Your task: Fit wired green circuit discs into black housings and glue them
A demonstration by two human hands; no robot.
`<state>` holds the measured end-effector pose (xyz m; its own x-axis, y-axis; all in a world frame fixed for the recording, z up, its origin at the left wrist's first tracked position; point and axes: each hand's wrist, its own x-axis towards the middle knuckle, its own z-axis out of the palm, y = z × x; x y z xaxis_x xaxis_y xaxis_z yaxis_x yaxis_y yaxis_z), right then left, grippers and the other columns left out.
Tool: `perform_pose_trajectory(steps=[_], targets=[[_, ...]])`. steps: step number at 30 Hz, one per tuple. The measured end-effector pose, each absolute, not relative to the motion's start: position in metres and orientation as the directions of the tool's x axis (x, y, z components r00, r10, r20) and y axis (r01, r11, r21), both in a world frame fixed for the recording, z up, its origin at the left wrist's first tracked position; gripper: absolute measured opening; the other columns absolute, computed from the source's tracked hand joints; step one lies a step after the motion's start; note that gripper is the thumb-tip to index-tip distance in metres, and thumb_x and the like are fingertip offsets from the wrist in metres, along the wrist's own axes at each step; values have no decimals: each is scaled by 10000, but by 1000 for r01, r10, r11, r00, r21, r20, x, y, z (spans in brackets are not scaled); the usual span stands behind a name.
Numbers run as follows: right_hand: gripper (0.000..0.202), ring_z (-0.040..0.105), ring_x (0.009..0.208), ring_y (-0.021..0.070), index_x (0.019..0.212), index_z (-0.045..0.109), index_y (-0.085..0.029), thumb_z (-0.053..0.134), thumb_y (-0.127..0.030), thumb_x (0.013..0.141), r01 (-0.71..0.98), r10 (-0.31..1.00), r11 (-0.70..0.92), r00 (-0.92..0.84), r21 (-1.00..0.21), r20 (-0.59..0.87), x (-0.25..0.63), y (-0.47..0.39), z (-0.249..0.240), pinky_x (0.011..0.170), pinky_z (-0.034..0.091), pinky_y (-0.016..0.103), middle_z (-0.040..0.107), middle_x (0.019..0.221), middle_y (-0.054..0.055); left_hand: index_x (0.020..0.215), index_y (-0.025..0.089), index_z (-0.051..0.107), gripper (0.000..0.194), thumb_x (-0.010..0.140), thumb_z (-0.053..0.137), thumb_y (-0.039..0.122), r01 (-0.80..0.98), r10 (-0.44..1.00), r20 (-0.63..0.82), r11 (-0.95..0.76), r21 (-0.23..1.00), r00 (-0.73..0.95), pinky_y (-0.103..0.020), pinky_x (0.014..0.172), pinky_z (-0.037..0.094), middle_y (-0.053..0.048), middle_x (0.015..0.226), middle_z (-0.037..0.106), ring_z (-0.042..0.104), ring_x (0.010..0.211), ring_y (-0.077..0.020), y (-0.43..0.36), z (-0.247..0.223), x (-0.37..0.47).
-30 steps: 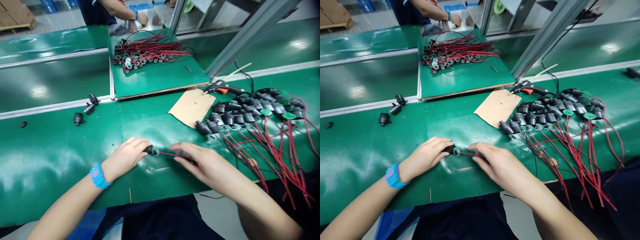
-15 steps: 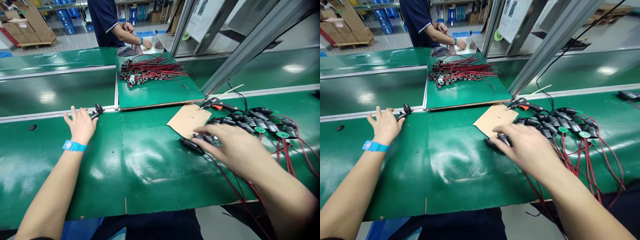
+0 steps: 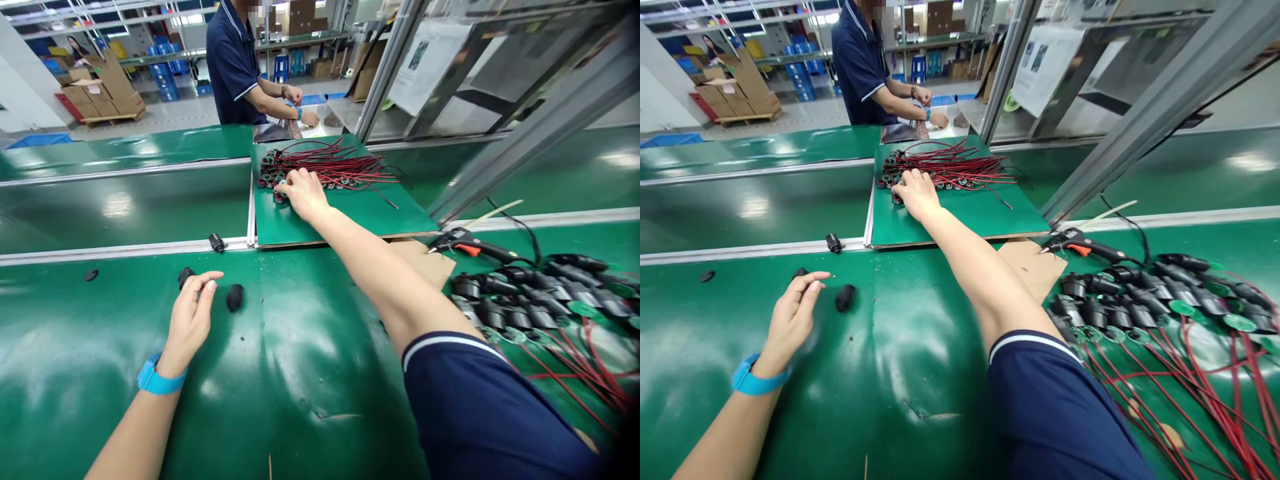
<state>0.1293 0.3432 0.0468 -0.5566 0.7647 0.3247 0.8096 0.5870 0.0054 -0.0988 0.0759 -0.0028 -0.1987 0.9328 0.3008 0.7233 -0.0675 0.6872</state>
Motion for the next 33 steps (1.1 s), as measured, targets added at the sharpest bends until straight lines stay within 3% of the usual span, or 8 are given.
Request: perform_pose_trajectory(steps=[6,9,11,15,19,24,27,33], targets=[[288,451,1240,342,1194,716,-204,560,-228,953,680,657,733,-713,13,243,124,345,47,989,326,458,596,1304,147,1382,262,554,470,970,567,487,734,981,139,-191,651,132,-426,1009,504,-115,1298,570,562,1227,-273,70,3,-86],[297,581,1082,264,1205,677,-187,625,-280,927,595,590,803,-788,-30,179,122,323,48,953,383,382,696,1141,103,1410,301,547,596,887,669,560,700,943,-2,-245,670,333,-466,1025,491,-97,1273,621,581,1194,-296,63,4,-73],[300,636,936,218,1204,649,-178,626,-289,926,559,562,826,-811,-71,161,121,298,52,858,424,323,727,1033,68,1405,284,542,609,885,665,575,632,959,-24,-166,757,281,-458,974,515,-103,1267,640,611,1137,-289,61,3,-67],[288,664,933,206,1200,622,-190,624,-279,926,490,507,862,-837,-131,207,126,224,66,780,449,287,727,1074,61,1454,225,418,523,1014,491,498,140,998,-59,57,989,12,-346,868,548,-145,1340,614,678,1064,-211,63,4,-61],[275,650,808,204,1204,642,-156,602,-273,959,351,390,920,-865,-176,315,143,144,83,686,474,295,702,906,68,1380,234,524,501,947,653,452,-258,997,-18,36,965,71,-279,851,556,-89,1212,684,687,977,-161,55,13,-49],[388,654,857,164,1355,579,-195,591,-171,968,321,547,782,-764,-535,342,174,81,96,741,537,275,711,1021,63,1131,206,675,376,818,828,345,-415,974,-40,132,900,223,-208,730,567,-32,969,734,687,789,-111,35,20,-32],[301,612,697,115,1245,673,-227,622,-169,955,302,701,606,-639,-736,315,187,63,91,615,502,234,721,920,21,1069,185,670,358,782,859,283,-413,945,-75,209,887,317,-215,693,579,-39,911,744,725,775,-138,28,20,-26],[149,545,564,84,1009,790,-222,773,-245,863,201,824,504,-403,-840,398,186,51,55,482,419,215,716,815,15,1012,190,636,324,775,856,206,-427,908,-115,298,854,404,-186,642,571,-32,916,745,743,783,-139,23,21,-17]])
